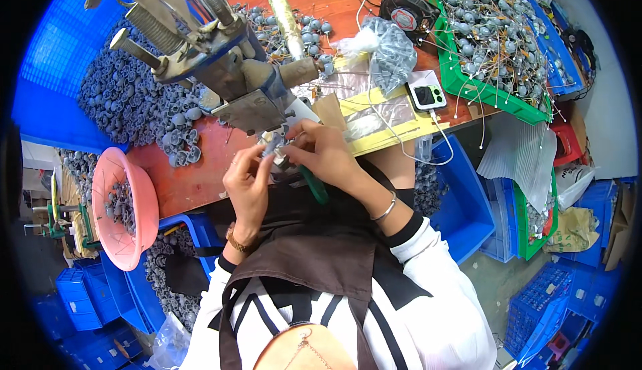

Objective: Assembling small plastic and metal components using a specialized industrial press machine.

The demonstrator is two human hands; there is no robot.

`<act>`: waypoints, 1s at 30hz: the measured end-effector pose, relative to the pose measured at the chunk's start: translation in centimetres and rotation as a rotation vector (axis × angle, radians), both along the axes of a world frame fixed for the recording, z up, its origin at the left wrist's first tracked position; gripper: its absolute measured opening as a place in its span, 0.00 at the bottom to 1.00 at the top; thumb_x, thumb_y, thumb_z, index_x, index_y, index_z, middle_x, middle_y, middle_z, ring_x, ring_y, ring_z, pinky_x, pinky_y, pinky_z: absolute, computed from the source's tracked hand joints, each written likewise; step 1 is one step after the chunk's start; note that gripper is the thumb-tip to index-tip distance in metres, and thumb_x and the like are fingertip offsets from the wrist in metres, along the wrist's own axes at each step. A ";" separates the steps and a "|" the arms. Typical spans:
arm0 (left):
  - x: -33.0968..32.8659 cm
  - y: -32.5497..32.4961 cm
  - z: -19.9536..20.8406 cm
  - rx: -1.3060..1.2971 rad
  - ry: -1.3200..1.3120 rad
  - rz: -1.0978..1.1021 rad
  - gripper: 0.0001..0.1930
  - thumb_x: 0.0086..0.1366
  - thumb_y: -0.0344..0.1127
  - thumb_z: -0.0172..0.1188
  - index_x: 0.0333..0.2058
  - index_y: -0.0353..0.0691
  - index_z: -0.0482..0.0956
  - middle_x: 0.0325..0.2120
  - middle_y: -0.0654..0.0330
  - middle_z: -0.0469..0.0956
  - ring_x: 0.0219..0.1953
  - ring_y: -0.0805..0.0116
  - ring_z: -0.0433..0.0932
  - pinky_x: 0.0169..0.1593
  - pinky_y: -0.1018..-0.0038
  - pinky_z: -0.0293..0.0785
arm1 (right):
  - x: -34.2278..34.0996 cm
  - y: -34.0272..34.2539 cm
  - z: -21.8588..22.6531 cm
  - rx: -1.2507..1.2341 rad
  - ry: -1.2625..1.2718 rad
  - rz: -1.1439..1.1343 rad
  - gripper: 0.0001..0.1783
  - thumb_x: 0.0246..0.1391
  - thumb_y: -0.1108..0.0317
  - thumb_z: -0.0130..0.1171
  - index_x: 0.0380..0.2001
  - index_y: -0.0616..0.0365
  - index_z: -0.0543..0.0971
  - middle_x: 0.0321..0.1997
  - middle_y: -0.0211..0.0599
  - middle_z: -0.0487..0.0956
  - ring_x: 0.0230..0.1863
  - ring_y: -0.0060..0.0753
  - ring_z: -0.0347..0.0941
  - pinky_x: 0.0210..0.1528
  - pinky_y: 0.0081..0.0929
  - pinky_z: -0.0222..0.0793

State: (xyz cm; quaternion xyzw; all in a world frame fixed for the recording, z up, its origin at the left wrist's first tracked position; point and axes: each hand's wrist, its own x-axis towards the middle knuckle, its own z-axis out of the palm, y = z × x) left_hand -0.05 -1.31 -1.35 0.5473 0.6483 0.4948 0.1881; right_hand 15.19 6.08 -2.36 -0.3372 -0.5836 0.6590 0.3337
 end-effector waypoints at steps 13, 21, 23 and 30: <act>-1.9 1.5 0.9 0.029 0.250 -0.172 0.11 0.48 0.27 0.66 0.33 0.42 0.82 0.22 0.58 0.71 0.22 0.64 0.71 0.26 0.71 0.66 | 2.4 6.1 4.0 0.445 -0.277 -0.272 0.08 0.52 0.69 0.57 0.27 0.64 0.80 0.24 0.34 0.79 0.26 0.19 0.73 0.28 0.23 0.67; 1.3 0.0 2.1 -0.032 0.282 -0.008 0.10 0.49 0.26 0.65 0.32 0.43 0.82 0.23 0.58 0.72 0.24 0.60 0.72 0.28 0.68 0.68 | 0.3 7.4 15.6 0.589 0.425 -0.249 0.21 0.56 0.70 0.56 0.52 0.69 0.70 0.39 0.30 0.77 0.39 0.13 0.70 0.35 0.16 0.66; 1.1 0.1 2.0 0.045 0.327 -0.016 0.10 0.50 0.27 0.65 0.33 0.43 0.82 0.24 0.58 0.72 0.24 0.60 0.72 0.29 0.68 0.68 | 2.0 2.7 14.4 0.779 0.300 -0.392 0.15 0.55 0.71 0.57 0.45 0.67 0.73 0.38 0.32 0.76 0.40 0.20 0.71 0.39 0.20 0.68; -1.5 -1.2 0.9 0.092 0.345 -0.125 0.10 0.53 0.25 0.63 0.36 0.36 0.80 0.23 0.56 0.74 0.23 0.63 0.73 0.28 0.72 0.68 | 6.0 -2.2 13.4 1.248 0.117 -0.162 0.17 0.35 0.68 0.74 0.29 0.57 0.78 0.28 0.34 0.77 0.34 0.36 0.75 0.41 0.32 0.72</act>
